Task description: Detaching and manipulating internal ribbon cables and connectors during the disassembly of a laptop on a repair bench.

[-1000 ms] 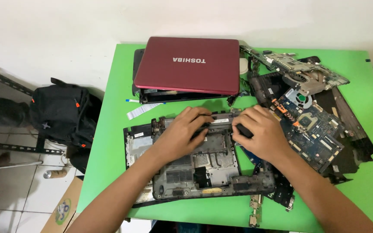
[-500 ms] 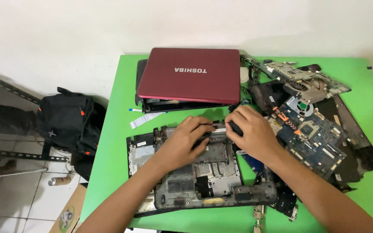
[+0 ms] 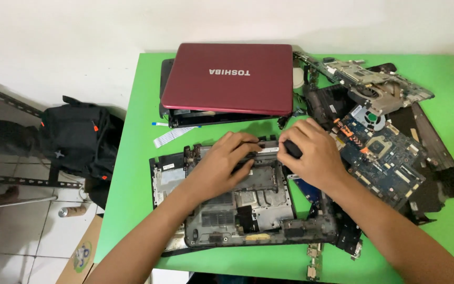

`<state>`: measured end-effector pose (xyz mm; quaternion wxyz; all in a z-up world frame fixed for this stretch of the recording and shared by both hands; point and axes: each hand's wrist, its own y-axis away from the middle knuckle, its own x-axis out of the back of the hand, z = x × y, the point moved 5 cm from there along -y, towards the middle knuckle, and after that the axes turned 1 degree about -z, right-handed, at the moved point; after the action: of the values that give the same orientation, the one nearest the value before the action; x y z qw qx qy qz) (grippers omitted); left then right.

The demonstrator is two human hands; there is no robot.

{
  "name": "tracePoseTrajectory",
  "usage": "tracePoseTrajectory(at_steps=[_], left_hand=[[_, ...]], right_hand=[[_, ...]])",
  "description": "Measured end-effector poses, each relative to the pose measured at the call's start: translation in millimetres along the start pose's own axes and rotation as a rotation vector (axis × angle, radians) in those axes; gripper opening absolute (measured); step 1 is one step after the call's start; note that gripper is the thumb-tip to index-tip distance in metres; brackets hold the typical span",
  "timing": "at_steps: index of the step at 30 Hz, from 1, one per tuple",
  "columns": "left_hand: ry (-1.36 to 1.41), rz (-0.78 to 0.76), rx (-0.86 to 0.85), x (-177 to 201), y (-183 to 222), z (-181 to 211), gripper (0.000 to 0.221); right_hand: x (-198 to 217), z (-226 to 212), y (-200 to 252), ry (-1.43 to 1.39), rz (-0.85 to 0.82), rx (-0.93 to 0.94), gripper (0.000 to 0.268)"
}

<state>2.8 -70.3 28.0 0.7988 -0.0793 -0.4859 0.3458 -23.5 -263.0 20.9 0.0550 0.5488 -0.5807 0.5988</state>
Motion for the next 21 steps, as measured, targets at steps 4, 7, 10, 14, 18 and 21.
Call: tracePoseTrajectory(at_steps=[4, 7, 10, 14, 18, 21], left_hand=[[-0.003, -0.005, 0.002, -4, 3, -5, 0.023], [0.016, -0.009, 0.008, -4, 3, -5, 0.024], [0.005, -0.001, 0.010, -3, 2, -4, 0.023], [0.010, 0.023, -0.004, 0, 1, 1, 0.022], [0.011, 0.023, -0.020, 1, 0, 2, 0.021], [-0.017, 0.008, 0.001, 3, 0, 5, 0.021]], right_hand=[[-5, -7, 1, -0.060, -0.078, 0.020, 0.004], [-10, -2, 6, -0.010, -0.066, 0.025, 0.002], [-6, 2, 7, 0.041, 0.016, -0.001, 0.002], [-4, -15, 0, -0.042, -0.118, 0.056, 0.004], [-3, -21, -2, -0.091, -0.195, 0.068, 0.006], [-2, -19, -5, -0.099, -0.178, 0.047, 0.006]])
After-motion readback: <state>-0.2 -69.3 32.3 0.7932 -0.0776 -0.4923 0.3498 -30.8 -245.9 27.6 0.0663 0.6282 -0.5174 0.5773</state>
